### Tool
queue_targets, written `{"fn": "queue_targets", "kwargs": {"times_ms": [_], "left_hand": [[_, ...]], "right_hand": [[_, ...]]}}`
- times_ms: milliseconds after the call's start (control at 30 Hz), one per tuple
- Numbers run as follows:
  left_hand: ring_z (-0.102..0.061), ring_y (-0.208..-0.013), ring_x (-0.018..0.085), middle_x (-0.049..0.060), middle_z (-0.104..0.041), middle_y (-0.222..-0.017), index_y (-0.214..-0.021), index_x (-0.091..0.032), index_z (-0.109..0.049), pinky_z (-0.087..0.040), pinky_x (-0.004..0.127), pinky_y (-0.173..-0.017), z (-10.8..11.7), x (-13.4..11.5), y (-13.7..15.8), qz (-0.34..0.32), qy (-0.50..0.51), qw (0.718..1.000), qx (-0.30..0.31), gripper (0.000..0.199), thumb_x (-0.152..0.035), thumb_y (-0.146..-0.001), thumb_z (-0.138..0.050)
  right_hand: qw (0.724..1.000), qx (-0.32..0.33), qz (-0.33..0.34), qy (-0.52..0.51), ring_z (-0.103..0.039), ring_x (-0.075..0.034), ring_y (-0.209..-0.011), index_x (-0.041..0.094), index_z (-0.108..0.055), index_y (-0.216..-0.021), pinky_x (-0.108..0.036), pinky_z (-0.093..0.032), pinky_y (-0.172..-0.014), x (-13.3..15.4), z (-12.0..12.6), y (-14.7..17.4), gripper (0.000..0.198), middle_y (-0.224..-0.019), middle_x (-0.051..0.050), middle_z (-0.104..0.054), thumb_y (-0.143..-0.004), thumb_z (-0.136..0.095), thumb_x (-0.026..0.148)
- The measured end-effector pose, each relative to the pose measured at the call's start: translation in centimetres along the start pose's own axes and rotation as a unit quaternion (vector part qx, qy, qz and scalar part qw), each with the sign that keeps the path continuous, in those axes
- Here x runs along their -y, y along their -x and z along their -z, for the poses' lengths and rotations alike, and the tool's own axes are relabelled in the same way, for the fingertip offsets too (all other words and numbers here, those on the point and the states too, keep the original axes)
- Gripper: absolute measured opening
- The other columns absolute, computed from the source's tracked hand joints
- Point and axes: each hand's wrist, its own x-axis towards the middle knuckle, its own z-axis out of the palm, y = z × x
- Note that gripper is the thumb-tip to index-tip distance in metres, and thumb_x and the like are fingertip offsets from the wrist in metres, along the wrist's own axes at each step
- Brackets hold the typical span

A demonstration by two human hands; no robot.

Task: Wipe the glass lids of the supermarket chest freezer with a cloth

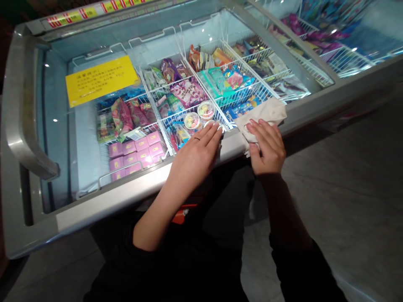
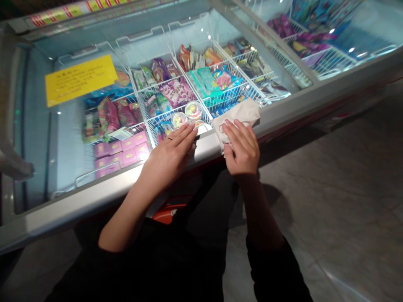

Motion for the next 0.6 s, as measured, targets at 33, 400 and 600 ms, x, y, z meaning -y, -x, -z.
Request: {"fn": "queue_targets", "kwargs": {"times_ms": [33, 400, 600], "left_hand": [[-0.044, -0.156, 0.029, 0.017, -0.051, -0.163, -0.159, -0.013, -0.048, -0.044, 0.052, -0.127, 0.0, 0.0, 0.0, -0.002, 0.001, 1.0, 0.0, 0.05, -0.015, -0.109, -0.044], [-0.045, -0.155, 0.03, 0.017, -0.051, -0.163, -0.158, -0.014, -0.049, -0.046, 0.053, -0.125, 0.1, 0.1, 0.2, -0.003, 0.002, 1.0, -0.002, 0.048, -0.016, -0.11, -0.044], [-0.046, -0.154, 0.03, 0.018, -0.052, -0.162, -0.155, -0.011, -0.051, -0.047, 0.051, -0.125, 0.2, 0.0, 0.1, -0.002, -0.014, 1.0, 0.004, 0.046, -0.017, -0.11, -0.046]], "right_hand": [[1.0, 0.007, 0.005, 0.0, -0.06, -0.033, -0.141, 0.021, -0.064, -0.147, -0.057, -0.041, -0.122, 0.5, 0.0, 0.0, 0.05, -0.141, -0.012, -0.072, -0.102, -0.041, 0.028], [1.0, 0.007, 0.006, -0.016, -0.063, -0.032, -0.139, 0.02, -0.069, -0.14, -0.056, -0.046, -0.118, -1.4, 1.1, 1.1, 0.048, -0.138, -0.012, -0.074, -0.1, -0.043, 0.024], [0.999, -0.016, 0.023, -0.026, -0.062, -0.03, -0.139, 0.02, -0.067, -0.142, -0.054, -0.043, -0.121, -0.2, 0.3, -0.2, 0.048, -0.14, -0.011, -0.074, -0.101, -0.044, 0.024]]}}
